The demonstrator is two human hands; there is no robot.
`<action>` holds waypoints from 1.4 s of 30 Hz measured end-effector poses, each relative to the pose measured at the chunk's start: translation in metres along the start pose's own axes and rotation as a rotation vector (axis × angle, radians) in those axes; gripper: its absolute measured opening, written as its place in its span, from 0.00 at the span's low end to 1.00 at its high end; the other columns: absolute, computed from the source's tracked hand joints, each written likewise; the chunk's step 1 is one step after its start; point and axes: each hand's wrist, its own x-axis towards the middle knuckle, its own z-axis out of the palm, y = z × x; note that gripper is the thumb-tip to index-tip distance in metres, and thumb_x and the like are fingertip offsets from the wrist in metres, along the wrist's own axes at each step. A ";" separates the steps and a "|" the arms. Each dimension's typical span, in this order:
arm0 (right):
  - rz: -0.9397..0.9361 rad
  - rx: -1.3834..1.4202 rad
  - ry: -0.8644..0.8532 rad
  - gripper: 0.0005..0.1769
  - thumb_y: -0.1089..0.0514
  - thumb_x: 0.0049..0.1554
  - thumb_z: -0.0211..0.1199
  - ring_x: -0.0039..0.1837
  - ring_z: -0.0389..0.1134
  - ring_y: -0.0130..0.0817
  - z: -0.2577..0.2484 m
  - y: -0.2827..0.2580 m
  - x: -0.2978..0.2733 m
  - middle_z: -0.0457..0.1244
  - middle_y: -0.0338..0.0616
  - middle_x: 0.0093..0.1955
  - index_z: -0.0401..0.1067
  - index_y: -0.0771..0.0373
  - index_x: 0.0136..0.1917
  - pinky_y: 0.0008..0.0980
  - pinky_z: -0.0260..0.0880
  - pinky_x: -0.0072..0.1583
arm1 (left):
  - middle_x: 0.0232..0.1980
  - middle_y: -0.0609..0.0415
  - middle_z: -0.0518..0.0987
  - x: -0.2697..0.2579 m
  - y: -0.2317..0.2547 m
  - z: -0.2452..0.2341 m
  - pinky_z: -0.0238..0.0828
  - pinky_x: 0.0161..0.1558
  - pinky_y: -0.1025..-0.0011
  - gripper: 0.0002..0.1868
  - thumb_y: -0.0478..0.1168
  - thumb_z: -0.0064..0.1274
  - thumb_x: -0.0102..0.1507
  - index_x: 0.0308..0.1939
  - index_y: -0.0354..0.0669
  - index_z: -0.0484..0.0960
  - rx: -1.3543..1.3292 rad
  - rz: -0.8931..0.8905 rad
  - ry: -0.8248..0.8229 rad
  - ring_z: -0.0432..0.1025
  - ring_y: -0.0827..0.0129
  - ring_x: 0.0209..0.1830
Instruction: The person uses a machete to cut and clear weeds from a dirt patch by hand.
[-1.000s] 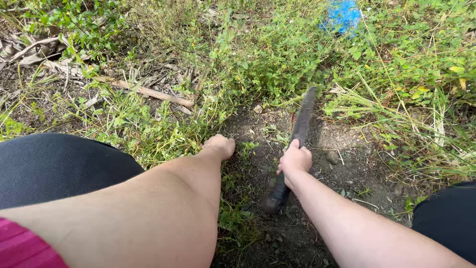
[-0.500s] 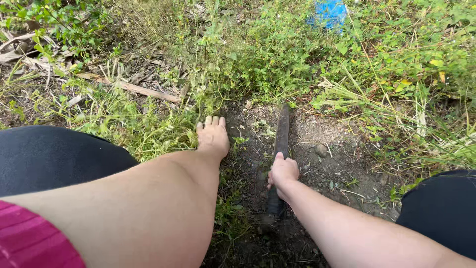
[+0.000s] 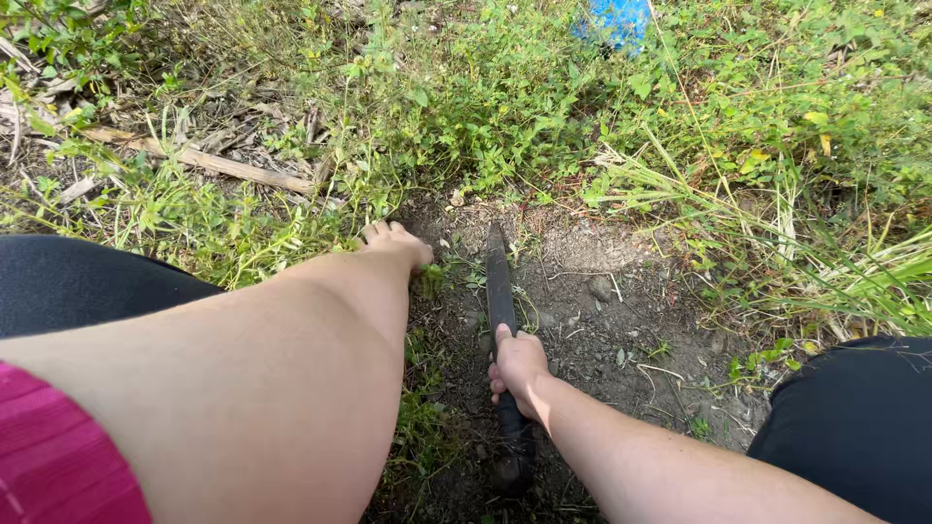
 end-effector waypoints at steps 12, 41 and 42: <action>0.001 0.003 0.020 0.20 0.41 0.69 0.45 0.25 0.53 0.30 0.008 0.001 -0.003 0.55 0.39 0.28 0.59 0.59 0.47 0.38 0.61 0.32 | 0.80 0.43 0.58 -0.022 0.003 -0.018 0.32 0.80 0.47 0.38 0.64 0.41 0.69 0.73 0.41 0.69 0.069 0.084 0.005 0.37 0.50 0.85; -0.349 0.042 0.114 0.25 0.40 0.68 0.43 0.24 0.56 0.34 0.060 -0.042 0.004 0.56 0.41 0.26 0.62 0.62 0.41 0.42 0.61 0.30 | 0.55 0.34 0.80 -0.049 -0.109 -0.029 0.73 0.58 0.54 0.21 0.47 0.48 0.65 0.50 0.31 0.82 -0.539 -0.102 0.427 0.77 0.45 0.56; -0.365 -0.092 0.082 0.25 0.41 0.68 0.43 0.25 0.57 0.36 0.064 -0.032 0.004 0.56 0.42 0.27 0.63 0.63 0.42 0.44 0.63 0.31 | 0.54 0.35 0.82 -0.041 -0.120 -0.029 0.74 0.58 0.56 0.20 0.47 0.49 0.65 0.49 0.33 0.84 -0.417 -0.120 0.400 0.77 0.47 0.56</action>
